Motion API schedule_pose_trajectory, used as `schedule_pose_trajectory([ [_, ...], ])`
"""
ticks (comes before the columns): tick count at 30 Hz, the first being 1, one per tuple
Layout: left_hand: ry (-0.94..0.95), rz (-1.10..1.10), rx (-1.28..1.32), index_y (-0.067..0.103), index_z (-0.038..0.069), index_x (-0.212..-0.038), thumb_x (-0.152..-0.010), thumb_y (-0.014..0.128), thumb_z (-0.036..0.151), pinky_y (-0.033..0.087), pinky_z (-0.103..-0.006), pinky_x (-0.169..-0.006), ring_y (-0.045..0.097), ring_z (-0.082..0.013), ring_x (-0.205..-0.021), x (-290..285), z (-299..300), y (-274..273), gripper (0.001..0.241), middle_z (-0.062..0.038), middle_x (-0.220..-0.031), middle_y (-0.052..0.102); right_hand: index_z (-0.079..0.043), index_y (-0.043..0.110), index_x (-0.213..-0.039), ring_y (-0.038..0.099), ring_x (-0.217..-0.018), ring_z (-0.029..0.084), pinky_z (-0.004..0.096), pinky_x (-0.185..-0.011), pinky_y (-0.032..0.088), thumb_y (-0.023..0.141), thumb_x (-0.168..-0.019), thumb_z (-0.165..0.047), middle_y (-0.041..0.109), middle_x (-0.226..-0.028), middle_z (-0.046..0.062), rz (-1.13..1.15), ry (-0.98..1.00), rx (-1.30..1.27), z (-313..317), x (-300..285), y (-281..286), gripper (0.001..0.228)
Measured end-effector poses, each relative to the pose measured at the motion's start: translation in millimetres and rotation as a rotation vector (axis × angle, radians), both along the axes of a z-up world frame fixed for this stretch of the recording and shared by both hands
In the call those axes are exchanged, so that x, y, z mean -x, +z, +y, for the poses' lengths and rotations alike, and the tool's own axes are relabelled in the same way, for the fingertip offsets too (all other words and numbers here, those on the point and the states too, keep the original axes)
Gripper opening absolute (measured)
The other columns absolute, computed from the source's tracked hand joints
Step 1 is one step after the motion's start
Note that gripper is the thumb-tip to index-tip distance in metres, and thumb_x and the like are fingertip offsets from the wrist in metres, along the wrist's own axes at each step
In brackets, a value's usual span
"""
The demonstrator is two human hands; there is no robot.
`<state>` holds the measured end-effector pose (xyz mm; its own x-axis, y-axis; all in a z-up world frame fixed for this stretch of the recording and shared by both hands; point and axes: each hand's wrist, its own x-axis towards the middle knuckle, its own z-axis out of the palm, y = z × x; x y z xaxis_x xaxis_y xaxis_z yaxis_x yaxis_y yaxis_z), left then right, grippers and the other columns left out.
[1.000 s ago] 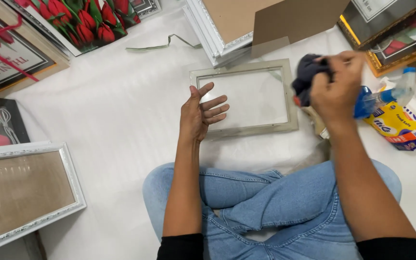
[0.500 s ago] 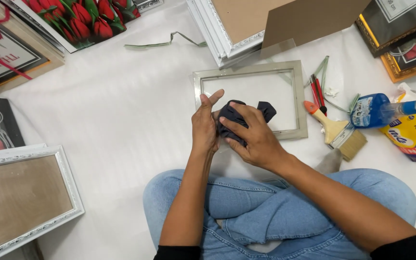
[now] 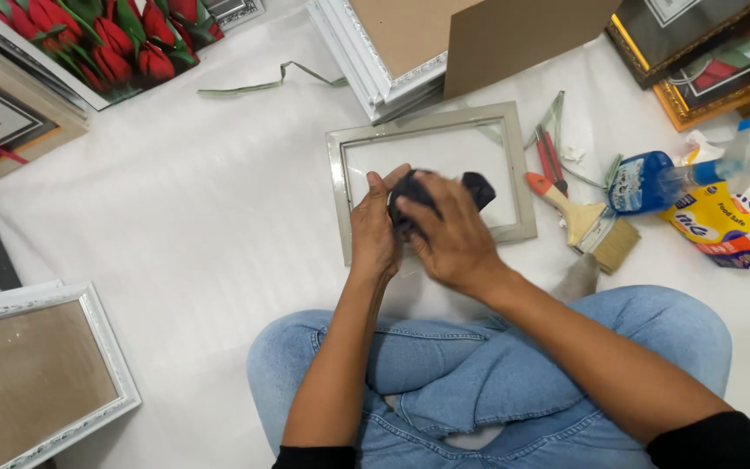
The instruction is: Cleaning a glass pane and a picture frame using a brush, spray cleaner, and a cloth.
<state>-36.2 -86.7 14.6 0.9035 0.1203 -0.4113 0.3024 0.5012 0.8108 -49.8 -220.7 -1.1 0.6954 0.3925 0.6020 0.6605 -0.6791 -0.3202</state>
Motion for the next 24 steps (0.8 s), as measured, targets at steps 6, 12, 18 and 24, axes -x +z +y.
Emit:
schedule_pose_trajectory([
  [6, -0.147, 0.089, 0.117, 0.062, 0.005, -0.135, -0.091, 0.048, 0.073, 0.064, -0.0471, -0.072, 0.072, -0.0412, -0.093, -1.9, 16.6, 17.3, 0.082, -0.033, -0.106, 0.071, -0.01, 0.054, -0.135, 0.039, -0.137, 0.059, 0.065, -0.111, 0.03, 0.063, -0.099, -0.03, 0.038, -0.148, 0.036, 0.433, -0.455, -0.123, -82.2, -41.6, 10.4, 0.041],
  [12, -0.234, 0.007, 0.121, 0.059, -0.005, -0.135, -0.081, 0.052, 0.067, 0.065, -0.0357, -0.055, 0.077, -0.0337, -0.072, -2.1, 22.7, 35.2, 0.09, -0.027, -0.09, 0.076, -0.005, 0.034, -0.14, 0.073, -0.086, 0.033, 0.042, -0.07, 0.062, 0.084, -0.103, -0.026, 0.064, -0.114, 0.03, 0.585, -0.565, -0.279, -130.9, -59.2, 55.3, 0.066],
  [18, -0.26, -0.037, 0.074, 0.058, -0.007, -0.136, -0.078, 0.054, 0.067, 0.066, -0.0368, -0.057, 0.077, -0.0344, -0.074, 1.1, 20.3, 47.8, 0.094, -0.028, -0.093, 0.076, -0.006, 0.061, -0.114, 0.067, -0.068, 0.005, 0.017, -0.055, 0.057, 0.082, -0.092, -0.031, 0.069, -0.089, 0.001, 0.847, -0.584, -0.846, -133.9, -59.7, 57.1, 0.039],
  [24, -0.329, -0.181, -0.106, 0.053, -0.001, -0.139, -0.097, 0.027, 0.061, 0.062, -0.0311, -0.057, 0.075, -0.0255, -0.062, 8.1, 35.2, 71.3, 0.08, -0.016, -0.085, 0.075, -0.015, 0.077, -0.106, 0.059, -0.06, 0.001, 0.018, -0.05, 0.046, 0.082, -0.083, -0.041, 0.07, -0.081, -0.008, 0.879, -0.739, -0.988, -144.3, -73.6, 70.5, 0.036],
])
